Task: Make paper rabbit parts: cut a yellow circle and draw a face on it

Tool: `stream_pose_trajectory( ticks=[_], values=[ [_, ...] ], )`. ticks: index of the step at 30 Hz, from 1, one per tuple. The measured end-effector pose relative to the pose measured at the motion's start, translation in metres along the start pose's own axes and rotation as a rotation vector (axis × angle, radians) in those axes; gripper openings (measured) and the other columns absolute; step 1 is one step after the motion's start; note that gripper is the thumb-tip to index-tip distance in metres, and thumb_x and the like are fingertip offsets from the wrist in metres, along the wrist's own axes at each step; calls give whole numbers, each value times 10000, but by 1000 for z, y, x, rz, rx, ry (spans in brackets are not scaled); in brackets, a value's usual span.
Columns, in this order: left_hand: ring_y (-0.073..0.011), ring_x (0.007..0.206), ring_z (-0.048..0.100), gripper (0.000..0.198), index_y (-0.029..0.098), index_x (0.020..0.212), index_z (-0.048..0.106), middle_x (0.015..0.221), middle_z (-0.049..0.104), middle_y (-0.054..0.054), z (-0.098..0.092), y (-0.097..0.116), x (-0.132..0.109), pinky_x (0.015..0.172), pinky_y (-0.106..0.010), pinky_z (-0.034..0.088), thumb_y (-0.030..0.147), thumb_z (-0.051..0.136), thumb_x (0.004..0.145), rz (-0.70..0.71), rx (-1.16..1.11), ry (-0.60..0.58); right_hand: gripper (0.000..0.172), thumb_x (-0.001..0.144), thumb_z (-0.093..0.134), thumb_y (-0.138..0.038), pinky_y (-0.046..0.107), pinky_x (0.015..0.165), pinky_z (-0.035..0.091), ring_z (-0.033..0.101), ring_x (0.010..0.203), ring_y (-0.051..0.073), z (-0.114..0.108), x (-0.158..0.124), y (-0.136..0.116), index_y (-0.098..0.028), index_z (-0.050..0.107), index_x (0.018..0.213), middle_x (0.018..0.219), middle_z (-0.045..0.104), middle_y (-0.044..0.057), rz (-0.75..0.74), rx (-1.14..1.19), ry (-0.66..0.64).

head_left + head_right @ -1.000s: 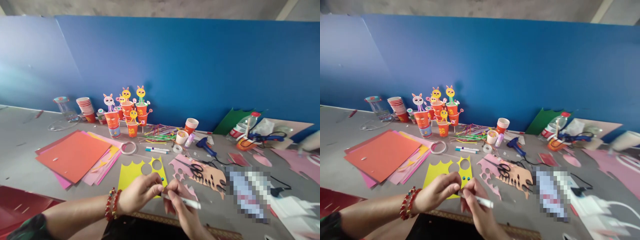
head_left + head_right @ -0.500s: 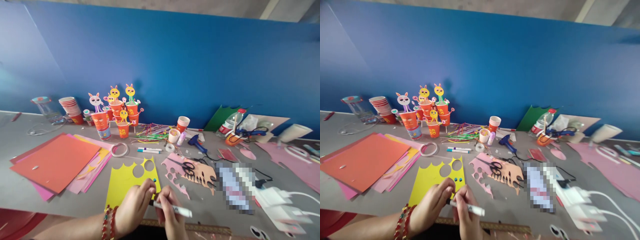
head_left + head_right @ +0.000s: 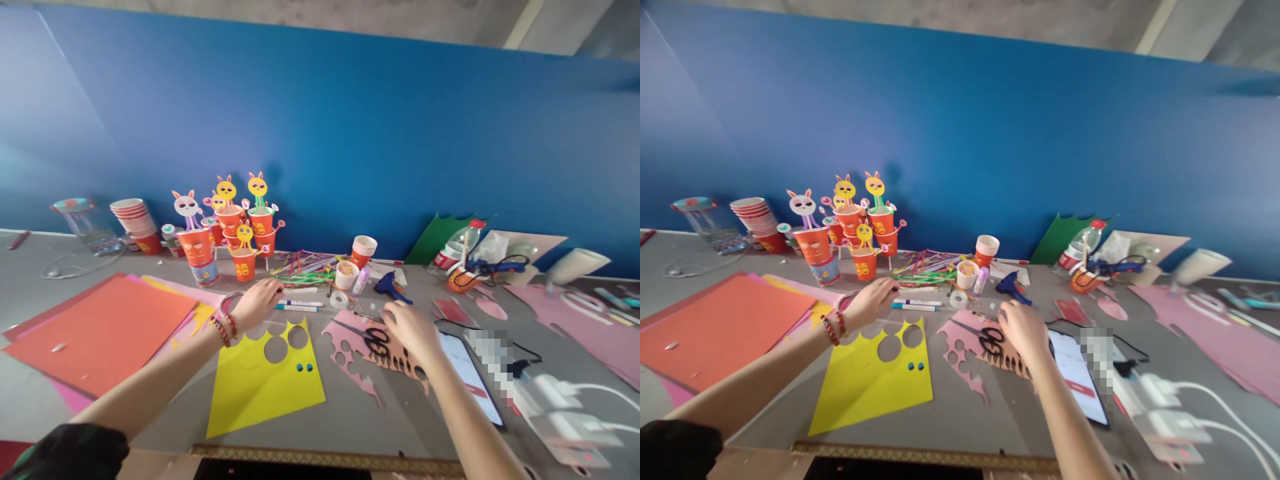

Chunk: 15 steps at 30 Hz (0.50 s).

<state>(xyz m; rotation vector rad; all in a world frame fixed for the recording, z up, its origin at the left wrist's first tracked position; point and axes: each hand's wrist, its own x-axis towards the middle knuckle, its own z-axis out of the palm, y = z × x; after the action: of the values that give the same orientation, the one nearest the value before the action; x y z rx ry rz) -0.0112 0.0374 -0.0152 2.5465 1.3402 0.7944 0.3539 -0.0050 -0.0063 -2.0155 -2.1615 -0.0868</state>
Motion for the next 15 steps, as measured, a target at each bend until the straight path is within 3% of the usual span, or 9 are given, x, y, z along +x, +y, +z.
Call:
stream_pose_trajectory(
  ticks=[3,7,11,15],
  values=[
    [-230,966,600,177,172,982,602,981,657,-88,13,-22,5,901,-375,477,225,434,985,-15,51,-19,151,821,602,-90,287,662,424,677,839,236,11,5,15,-201,698,788,926,708,84,-4,-80,-38],
    [-245,1005,585,169,168,971,634,1022,651,-98,28,-32,12,924,-392,463,227,476,980,-37,97,-34,183,788,606,-60,271,661,409,671,833,203,20,8,14,-205,705,737,908,690,58,-31,-117,-79],
    [-253,1024,586,170,161,967,663,1049,657,-105,35,-37,15,939,-396,464,251,519,972,-38,92,-52,148,838,598,-142,272,635,402,678,820,201,20,11,18,-223,722,836,964,686,53,-50,-112,-91],
    [-271,1134,566,198,149,1067,658,1173,650,-132,30,-39,4,1007,-420,445,270,531,975,15,50,-53,138,886,559,-248,278,590,399,678,763,201,13,6,29,-235,696,899,1014,684,49,-42,-80,-47]
  ],
)
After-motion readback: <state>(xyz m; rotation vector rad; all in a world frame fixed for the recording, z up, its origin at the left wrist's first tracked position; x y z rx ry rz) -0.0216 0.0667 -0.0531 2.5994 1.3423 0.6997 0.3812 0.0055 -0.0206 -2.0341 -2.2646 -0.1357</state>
